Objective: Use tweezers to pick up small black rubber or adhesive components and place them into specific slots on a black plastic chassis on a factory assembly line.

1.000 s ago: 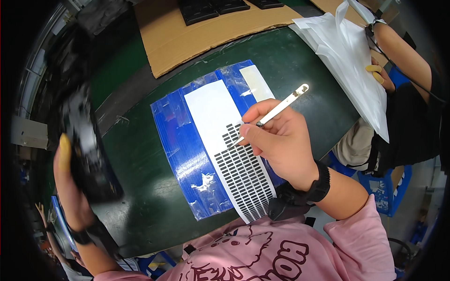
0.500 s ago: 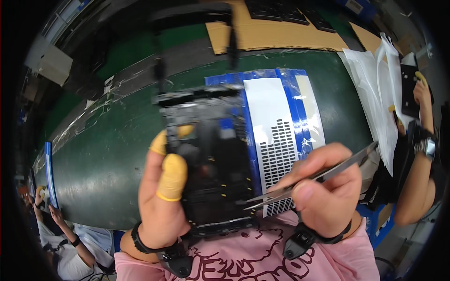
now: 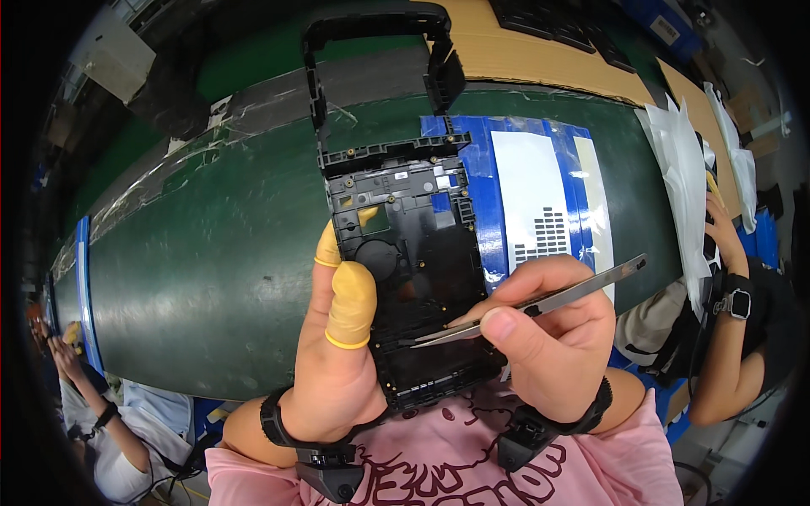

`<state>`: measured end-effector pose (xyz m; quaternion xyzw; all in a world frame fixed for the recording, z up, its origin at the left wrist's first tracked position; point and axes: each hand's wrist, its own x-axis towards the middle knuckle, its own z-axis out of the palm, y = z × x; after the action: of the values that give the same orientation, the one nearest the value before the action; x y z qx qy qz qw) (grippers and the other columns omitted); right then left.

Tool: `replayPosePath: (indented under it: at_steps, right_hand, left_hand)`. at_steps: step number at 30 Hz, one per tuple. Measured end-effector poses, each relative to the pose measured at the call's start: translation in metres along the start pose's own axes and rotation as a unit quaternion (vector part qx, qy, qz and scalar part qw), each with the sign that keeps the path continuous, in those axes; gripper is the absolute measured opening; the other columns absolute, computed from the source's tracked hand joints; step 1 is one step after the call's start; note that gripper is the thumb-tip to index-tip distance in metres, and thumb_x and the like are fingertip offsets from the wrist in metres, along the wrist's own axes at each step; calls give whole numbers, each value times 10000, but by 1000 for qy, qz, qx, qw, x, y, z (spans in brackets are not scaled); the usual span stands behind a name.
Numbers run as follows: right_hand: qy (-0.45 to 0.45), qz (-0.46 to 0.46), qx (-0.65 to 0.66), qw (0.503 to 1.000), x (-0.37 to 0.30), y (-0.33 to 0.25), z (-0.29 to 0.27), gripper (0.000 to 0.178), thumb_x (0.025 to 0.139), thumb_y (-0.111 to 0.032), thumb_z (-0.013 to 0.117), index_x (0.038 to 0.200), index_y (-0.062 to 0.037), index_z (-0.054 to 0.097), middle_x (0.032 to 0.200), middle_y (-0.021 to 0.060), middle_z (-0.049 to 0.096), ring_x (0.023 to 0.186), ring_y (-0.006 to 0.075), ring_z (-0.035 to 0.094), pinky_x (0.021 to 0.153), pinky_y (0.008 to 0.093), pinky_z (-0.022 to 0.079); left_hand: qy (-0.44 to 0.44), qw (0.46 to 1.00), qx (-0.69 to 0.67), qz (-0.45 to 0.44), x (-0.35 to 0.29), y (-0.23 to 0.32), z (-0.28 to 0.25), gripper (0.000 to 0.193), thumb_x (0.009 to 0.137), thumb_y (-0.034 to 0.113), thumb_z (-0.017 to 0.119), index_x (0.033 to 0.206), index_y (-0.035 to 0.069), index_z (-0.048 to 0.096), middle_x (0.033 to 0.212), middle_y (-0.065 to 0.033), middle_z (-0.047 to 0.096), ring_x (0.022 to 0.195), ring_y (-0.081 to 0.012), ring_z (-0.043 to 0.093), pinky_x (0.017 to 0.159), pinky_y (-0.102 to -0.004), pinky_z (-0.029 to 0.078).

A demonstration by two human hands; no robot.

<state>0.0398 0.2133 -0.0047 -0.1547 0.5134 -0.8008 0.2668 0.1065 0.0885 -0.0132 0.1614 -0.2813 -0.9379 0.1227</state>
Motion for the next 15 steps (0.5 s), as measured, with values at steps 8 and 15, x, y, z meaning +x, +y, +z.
replayPosePath:
  at_steps: [8, 15]
  right_hand:
    - [-15, -3, -6, 1000, 1, 0, 1, 198, 724, 79, 580, 908, 64, 507, 805, 86, 560, 699, 88, 551, 605, 179, 441]
    - [-13, 7, -21, 1000, 2, -1, -1, 199, 729, 71, 581, 913, 66, 506, 802, 85, 561, 688, 79, 547, 590, 172, 436]
  left_hand:
    - [-23, 1000, -11, 4, 0, 0, -4, 535, 851, 339, 434, 1271, 121, 185, 1186, -108, 386, 1031, -217, 465, 848, -357, 432]
    - [-35, 999, -4, 17, 1, -2, -4, 530, 856, 318, 434, 1275, 119, 177, 1198, -112, 382, 1043, -220, 462, 854, -358, 425]
